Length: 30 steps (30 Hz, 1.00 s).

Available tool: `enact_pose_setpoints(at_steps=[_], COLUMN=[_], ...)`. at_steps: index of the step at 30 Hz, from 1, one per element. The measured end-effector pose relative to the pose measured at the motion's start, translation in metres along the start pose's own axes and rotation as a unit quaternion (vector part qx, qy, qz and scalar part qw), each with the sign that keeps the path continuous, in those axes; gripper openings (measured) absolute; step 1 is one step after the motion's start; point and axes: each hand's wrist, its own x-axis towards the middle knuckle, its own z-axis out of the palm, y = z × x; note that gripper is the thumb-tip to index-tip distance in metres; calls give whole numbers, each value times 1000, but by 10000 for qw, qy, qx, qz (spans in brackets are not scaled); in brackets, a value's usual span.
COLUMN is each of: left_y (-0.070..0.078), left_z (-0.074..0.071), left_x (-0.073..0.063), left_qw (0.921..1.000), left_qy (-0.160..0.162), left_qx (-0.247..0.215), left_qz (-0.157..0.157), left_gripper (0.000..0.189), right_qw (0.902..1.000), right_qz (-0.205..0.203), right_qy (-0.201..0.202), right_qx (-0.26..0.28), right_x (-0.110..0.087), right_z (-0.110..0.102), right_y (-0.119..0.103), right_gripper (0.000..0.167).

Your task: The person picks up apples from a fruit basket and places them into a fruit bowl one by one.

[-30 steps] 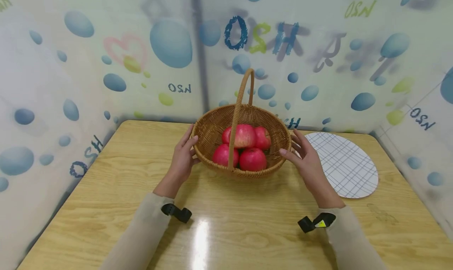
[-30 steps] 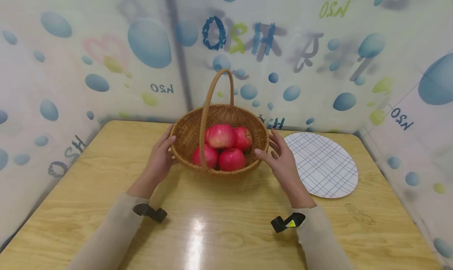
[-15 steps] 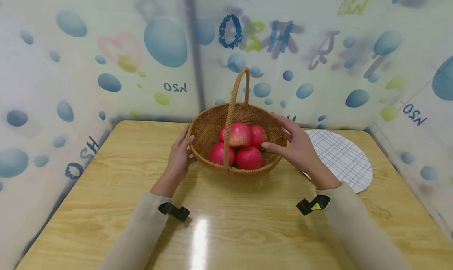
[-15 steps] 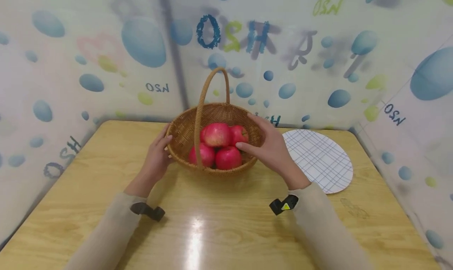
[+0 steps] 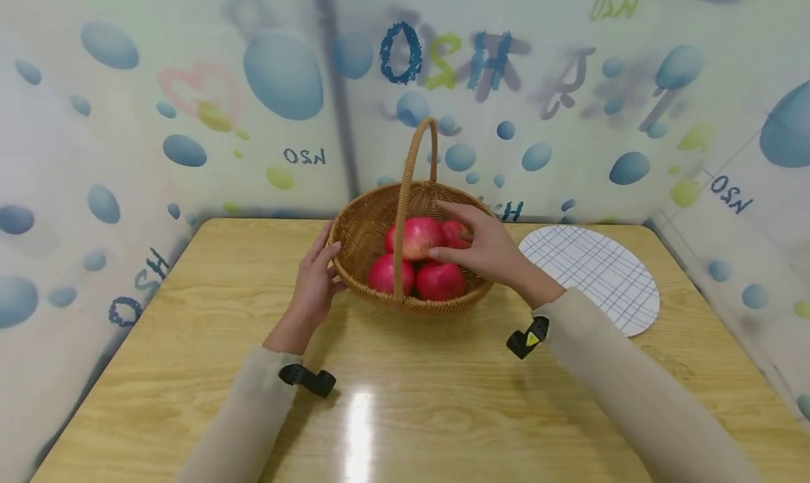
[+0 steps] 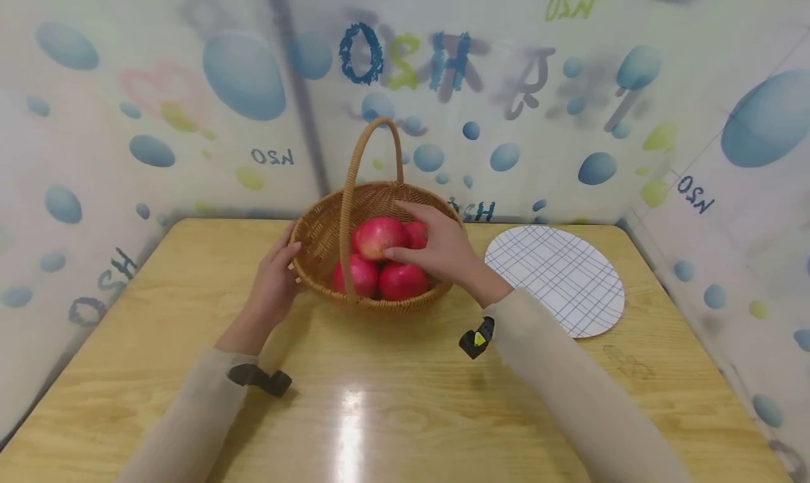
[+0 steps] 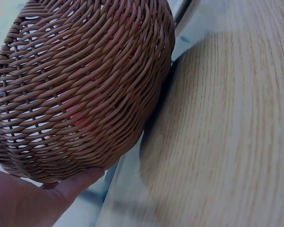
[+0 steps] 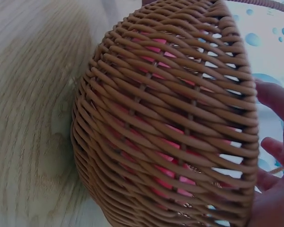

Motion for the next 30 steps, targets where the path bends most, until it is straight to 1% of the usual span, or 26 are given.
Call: enact_pose_setpoints(at_steps=[2,4,10,12,17,21,26,30], left_y=[1,1,2,2,2,1,2,1], left_z=[0,0,0,0,1,0,0,2], left_x=[1,1,1,1,1,0,-3,-1], left_qw=[10000,10000,10000,10000,9999,9999,9997,9998], left_qy=[-9,-27,12,41,76,143,230,142], left_qx=[17,45,82,57,-25,-50,-71,-99], left_qz=[8,25,21,30,78,45,78,96], left_gripper=[58,58,57,57,57,56,56,56], right_qw=[9998,9994,9987,9984,9971,9959,9941,9937], right_qz=[-36,-33,-40,-59,-6,97,25,14], right_qy=[-67,-153,-461,-510,-573,-647,-740,-682], right_qx=[-204,-294,-201,-249,-495,-631,-796,-890], right_x=[4,7,17,19,24,26,27,26], right_z=[1,2,10,12,13,15,18,17], right_y=[0,0,2,2,0,0,-2,-2], right_gripper=[78,78,75,74,73,70,68,68])
